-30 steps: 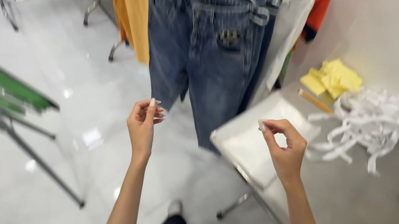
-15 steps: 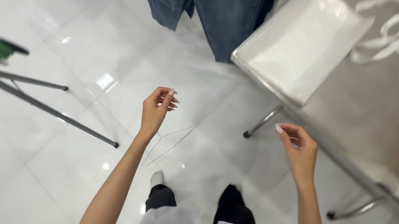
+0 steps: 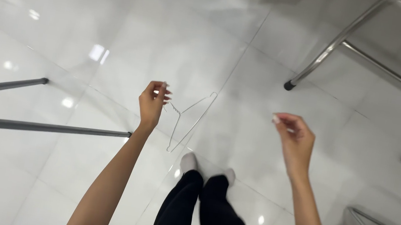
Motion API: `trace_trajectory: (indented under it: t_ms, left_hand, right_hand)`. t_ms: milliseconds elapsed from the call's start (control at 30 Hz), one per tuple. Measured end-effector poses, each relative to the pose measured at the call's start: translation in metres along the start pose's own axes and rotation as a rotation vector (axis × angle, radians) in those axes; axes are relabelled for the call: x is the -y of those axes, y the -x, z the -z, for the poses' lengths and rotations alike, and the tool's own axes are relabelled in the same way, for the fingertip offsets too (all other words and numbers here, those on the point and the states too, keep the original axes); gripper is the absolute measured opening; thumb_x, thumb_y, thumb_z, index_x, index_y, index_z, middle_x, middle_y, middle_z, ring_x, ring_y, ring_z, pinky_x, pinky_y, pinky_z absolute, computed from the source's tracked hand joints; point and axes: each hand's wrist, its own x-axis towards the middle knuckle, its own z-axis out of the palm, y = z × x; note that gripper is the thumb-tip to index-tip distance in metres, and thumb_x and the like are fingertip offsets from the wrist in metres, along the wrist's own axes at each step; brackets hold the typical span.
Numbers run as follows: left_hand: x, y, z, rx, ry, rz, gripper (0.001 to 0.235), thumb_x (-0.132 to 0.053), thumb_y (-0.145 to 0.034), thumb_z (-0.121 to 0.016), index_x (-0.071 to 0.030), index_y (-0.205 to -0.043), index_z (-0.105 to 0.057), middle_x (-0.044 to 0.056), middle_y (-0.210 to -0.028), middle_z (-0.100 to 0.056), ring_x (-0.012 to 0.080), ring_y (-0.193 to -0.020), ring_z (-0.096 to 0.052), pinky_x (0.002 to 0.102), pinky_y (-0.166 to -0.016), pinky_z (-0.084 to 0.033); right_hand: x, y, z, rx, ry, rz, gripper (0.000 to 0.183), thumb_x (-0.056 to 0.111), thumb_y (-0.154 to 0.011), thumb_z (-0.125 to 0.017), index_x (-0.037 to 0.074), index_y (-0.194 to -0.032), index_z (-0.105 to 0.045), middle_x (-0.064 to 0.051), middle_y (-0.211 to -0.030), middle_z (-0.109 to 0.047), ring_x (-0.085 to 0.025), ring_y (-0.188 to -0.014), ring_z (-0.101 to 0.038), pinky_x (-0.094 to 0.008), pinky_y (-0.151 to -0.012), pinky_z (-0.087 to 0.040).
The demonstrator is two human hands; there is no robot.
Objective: The person picks up folded denim shorts, places them on a hanger, and hangs them on a clothing rack. They repeat this process with a pair of denim jeans and a pair of navy blue shorts, using different hangers for each item.
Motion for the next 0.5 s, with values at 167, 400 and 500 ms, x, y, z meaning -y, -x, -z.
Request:
trace_trajectory:
  t_ms: [167, 400, 500]
  left_hand:
    - [0.161, -0.071, -0.042, 0.031, -0.153, 0.024, 0.017, -0.024, -0.103, -0.061, -0.008, -0.107, -0.068, 0.009, -0.094, -0.075, 0.0198, -0.081, -0.072, 0.030, -0.069, -0.063]
    - [0.358, -0.160, -0.134, 0.186, -0.561, -0.176, 0.017, -0.013, -0.096, -0.065, -0.011, -0.111, -0.070, 0.009, -0.103, -0.072, 0.0266, -0.096, -0.074, 0.040, -0.082, -0.062]
    - [0.435, -0.197, -0.193, 0.284, -0.661, -0.146, 0.031, -0.011, -0.092, -0.068, -0.006, -0.122, -0.063, 0.012, -0.116, -0.064, 0.0306, -0.108, -0.070, 0.042, -0.090, -0.060]
  right_hand:
    - [-0.084, -0.017, -0.071, 0.012, 0.031, -0.094, 0.012, 0.012, -0.092, -0.076, 0.010, -0.104, -0.075, -0.008, -0.098, -0.075, -0.015, -0.095, -0.068, -0.029, -0.083, -0.054]
    - [-0.253, -0.073, -0.134, 0.051, 0.150, -0.011, 0.012, 0.015, -0.093, -0.076, 0.014, -0.105, -0.075, -0.004, -0.098, -0.075, -0.016, -0.096, -0.068, -0.031, -0.085, -0.052]
    - [-0.302, -0.095, -0.153, 0.044, 0.213, 0.069, 0.013, 0.011, -0.094, -0.075, 0.011, -0.106, -0.074, -0.006, -0.097, -0.075, -0.018, -0.096, -0.069, -0.032, -0.085, -0.053]
